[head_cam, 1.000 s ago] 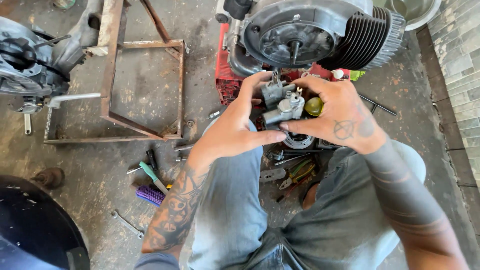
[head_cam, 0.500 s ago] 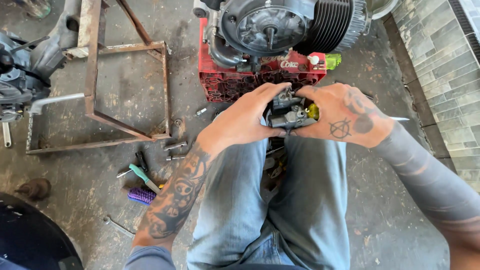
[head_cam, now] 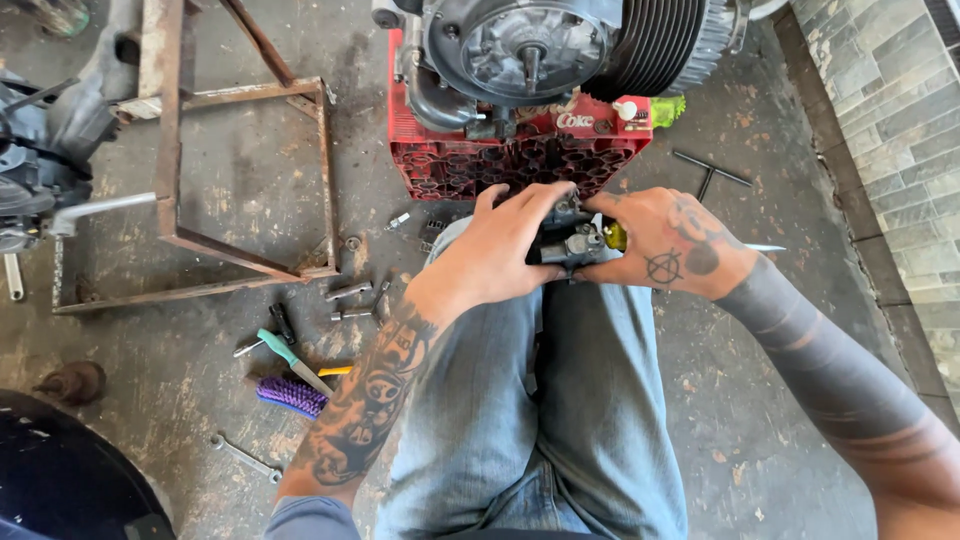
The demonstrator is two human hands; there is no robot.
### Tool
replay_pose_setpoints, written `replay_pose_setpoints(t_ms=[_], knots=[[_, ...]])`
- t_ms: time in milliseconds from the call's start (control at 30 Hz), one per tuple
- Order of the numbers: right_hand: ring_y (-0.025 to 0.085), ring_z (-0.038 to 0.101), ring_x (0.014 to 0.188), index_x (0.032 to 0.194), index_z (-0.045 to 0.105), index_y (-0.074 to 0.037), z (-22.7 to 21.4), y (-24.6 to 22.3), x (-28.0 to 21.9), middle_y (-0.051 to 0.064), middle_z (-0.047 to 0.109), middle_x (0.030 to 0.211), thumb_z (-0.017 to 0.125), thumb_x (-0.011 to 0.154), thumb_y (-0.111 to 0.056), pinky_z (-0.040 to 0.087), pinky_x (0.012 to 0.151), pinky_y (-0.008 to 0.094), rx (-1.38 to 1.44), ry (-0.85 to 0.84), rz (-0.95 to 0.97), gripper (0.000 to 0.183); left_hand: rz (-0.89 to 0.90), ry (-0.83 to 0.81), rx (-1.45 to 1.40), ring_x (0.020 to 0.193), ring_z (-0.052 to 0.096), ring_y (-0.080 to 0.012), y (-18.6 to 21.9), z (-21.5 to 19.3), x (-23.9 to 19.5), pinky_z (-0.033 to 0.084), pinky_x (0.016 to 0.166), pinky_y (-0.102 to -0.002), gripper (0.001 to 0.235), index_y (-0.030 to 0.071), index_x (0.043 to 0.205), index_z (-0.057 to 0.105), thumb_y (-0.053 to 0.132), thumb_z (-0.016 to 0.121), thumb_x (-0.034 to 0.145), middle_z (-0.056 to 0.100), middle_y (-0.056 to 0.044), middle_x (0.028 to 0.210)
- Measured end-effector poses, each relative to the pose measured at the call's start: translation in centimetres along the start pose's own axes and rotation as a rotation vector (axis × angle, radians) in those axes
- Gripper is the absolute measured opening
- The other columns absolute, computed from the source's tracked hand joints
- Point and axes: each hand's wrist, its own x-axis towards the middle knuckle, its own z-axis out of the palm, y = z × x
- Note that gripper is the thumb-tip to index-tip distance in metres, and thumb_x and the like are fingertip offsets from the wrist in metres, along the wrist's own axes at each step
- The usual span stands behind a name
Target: Disassembling and inspecting a motorcycle carburetor using a screwdriver
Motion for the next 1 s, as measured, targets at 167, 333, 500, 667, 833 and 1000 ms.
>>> replay_pose_setpoints(t_ms=[167,333,500,667,833,1000], knots=[[0.043,0.072,0.092,0.126,0.066,-0.019,0.2,0.0,0.2,0.014,0.074,0.092,0.087,0.067,-0.054,0.059,0.077,0.057,0.08,0.016,-0.007,0.072,-0.052,-0.008,-0.191,0.12,0.059,-0.0512,0.2,-0.7,-0.1,0.044,0.106,-0.065,0.093,0.007,0.151,0.037,0.021,0.088,0.076,0.056,-0.019,0.137],[0.038,0.074,0.091,0.122,0.068,-0.02,1.1,1.0,0.5,0.008,0.076,0.093,0.087,0.068,-0.058,0.06,0.074,0.053,0.017,0.034,-0.02,0.069,-0.001,0.0,-0.176,0.115,0.064,-0.0491,0.0,-0.6,0.4,0.055,0.098,-0.059,0.082,0.005,0.144,0.046,0.021,0.088,0.075,0.057,-0.016,0.138],[0.037,0.074,0.093,0.119,0.067,-0.019,2.5,1.8,0.8,0.006,0.076,0.097,0.086,0.066,-0.06,0.061,0.074,0.054,-0.053,0.021,-0.037,0.07,0.025,-0.025,-0.138,0.116,0.064,-0.0469,-0.3,-0.1,0.3,0.056,0.098,-0.057,0.08,0.001,0.142,0.048,0.016,0.087,0.074,0.058,-0.018,0.136],[0.039,0.073,0.096,0.114,0.065,-0.015,3.2,2.2,0.7,0.008,0.074,0.099,0.085,0.066,-0.059,0.06,0.074,0.057,-0.124,0.012,-0.064,0.069,0.081,-0.004,0.051,0.122,0.065,-0.0382,-0.9,0.9,0.5,0.032,0.12,-0.057,0.091,0.004,0.147,0.042,0.026,0.09,0.073,0.06,-0.016,0.134],[0.037,0.072,0.101,0.118,0.062,-0.013,3.5,3.0,0.5,0.007,0.072,0.104,0.084,0.068,-0.059,0.061,0.077,0.055,-0.122,-0.011,-0.057,0.071,-0.006,-0.027,-0.024,0.13,0.058,-0.0448,0.9,0.1,0.3,0.026,0.121,-0.063,0.105,0.012,0.152,0.025,0.023,0.092,0.072,0.05,-0.021,0.144],[0.041,0.07,0.104,0.123,0.061,-0.01,1.2,2.0,0.3,0.012,0.072,0.109,0.084,0.07,-0.049,0.059,0.079,0.059,0.013,-0.087,-0.052,0.069,0.126,0.07,-0.05,0.131,0.052,-0.0534,0.8,1.3,0.1,0.043,0.109,-0.064,0.08,0.011,0.134,0.037,0.017,0.09,0.075,0.031,-0.027,0.156]])
